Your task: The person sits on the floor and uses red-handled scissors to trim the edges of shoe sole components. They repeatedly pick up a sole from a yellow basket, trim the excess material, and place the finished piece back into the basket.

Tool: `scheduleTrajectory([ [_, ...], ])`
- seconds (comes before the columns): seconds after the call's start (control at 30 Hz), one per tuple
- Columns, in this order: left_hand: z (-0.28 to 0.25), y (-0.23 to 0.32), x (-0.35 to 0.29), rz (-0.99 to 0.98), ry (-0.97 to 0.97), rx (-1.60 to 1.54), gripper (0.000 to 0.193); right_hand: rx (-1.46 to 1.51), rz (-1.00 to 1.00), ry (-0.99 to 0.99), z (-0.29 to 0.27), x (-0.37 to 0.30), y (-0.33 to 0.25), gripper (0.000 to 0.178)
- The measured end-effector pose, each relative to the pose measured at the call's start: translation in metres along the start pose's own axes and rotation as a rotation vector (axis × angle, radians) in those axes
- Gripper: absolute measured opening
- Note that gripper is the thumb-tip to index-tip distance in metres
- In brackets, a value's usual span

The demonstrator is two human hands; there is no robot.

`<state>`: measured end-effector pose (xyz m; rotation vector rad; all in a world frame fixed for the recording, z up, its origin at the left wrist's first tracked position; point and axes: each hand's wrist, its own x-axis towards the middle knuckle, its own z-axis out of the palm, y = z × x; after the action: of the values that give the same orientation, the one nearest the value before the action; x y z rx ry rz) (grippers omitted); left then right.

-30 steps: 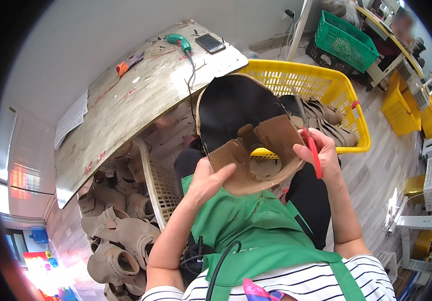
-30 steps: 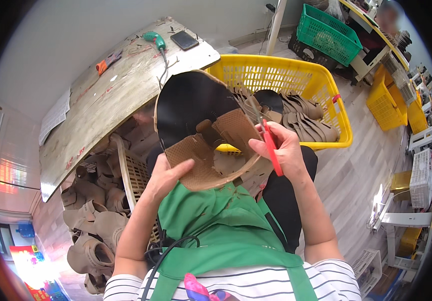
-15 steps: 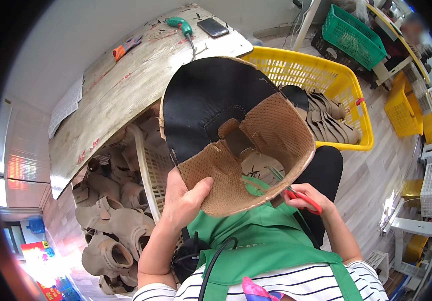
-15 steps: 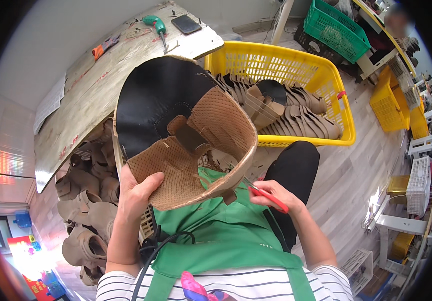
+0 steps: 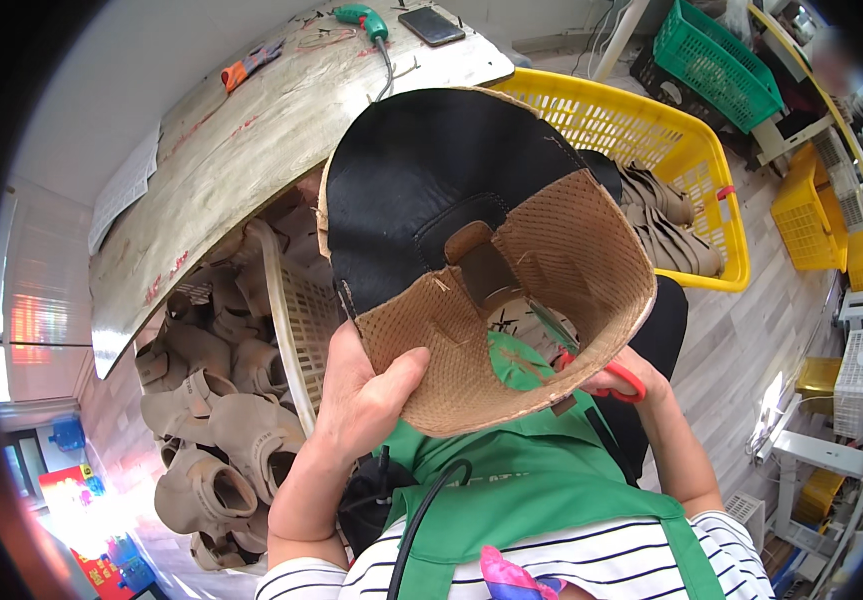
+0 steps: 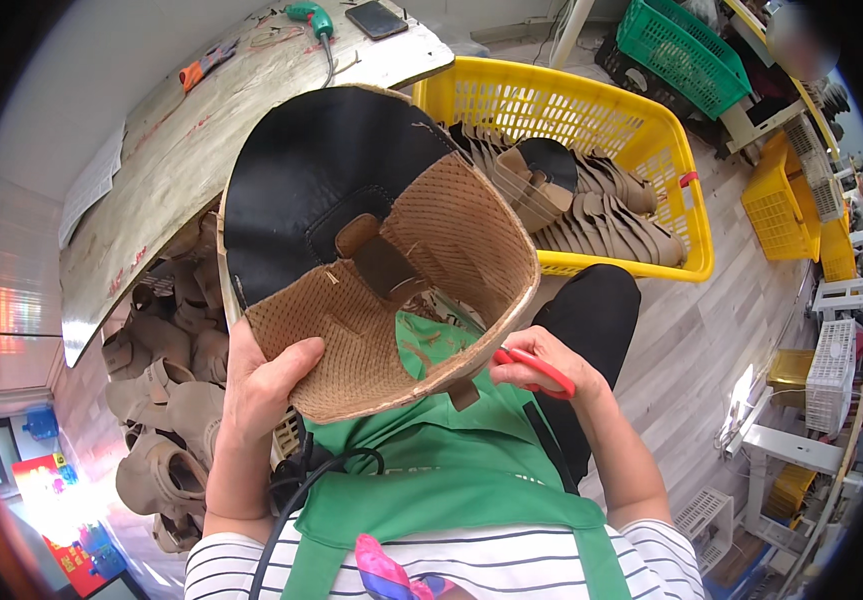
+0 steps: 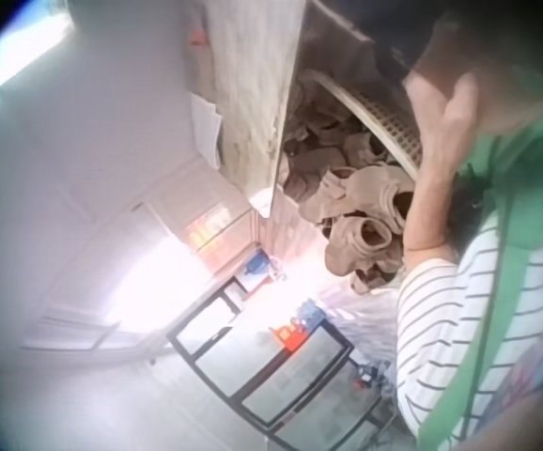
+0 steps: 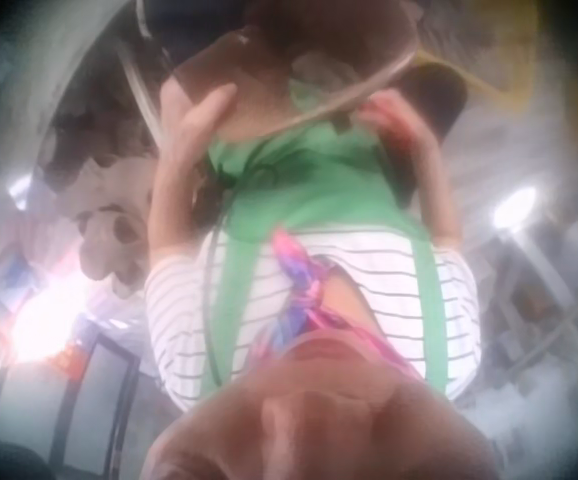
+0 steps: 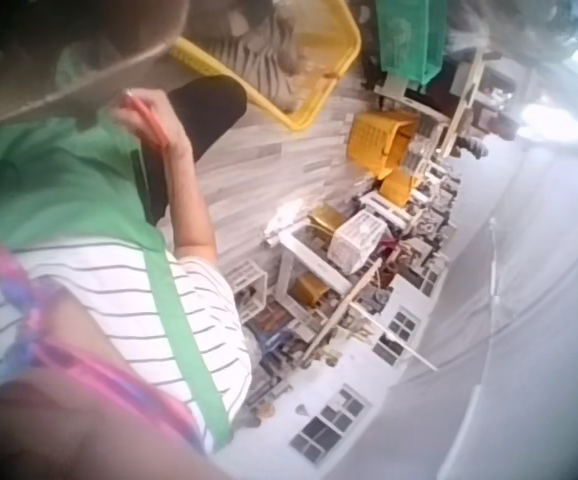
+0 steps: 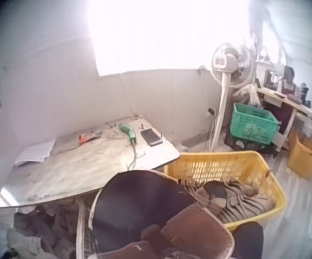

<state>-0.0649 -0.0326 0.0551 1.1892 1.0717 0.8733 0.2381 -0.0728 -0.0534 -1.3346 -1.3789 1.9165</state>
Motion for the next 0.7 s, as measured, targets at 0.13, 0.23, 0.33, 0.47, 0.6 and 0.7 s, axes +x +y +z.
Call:
scheduleTrajectory([
  [0.13,0.002,0.0,0.002,-0.003,0.028,-0.038,0.031,-0.033,-0.034,-0.056,-0.008,-0.002,0.004,0.019],
  [0.23,0.003,0.001,0.002,0.009,0.045,-0.039,0.03,0.126,-0.134,-0.041,-0.001,-0.003,0.011,0.014],
  [0.33,0.003,0.005,0.0,-0.023,0.026,-0.057,0.029,0.177,-0.145,-0.02,0.002,0.0,0.015,0.017],
  [0.47,0.004,0.007,-0.003,-0.04,0.002,-0.094,0.028,0.297,-0.079,-0.022,-0.001,0.006,0.031,0.027],
  [0.6,0.004,0.007,-0.004,-0.068,-0.011,-0.137,0.031,0.364,-0.095,-0.014,-0.003,0.011,0.032,0.027],
  [0.7,0.003,0.004,-0.004,-0.071,-0.02,-0.142,0.038,0.184,-0.156,0.026,0.0,0.013,0.027,0.04],
])
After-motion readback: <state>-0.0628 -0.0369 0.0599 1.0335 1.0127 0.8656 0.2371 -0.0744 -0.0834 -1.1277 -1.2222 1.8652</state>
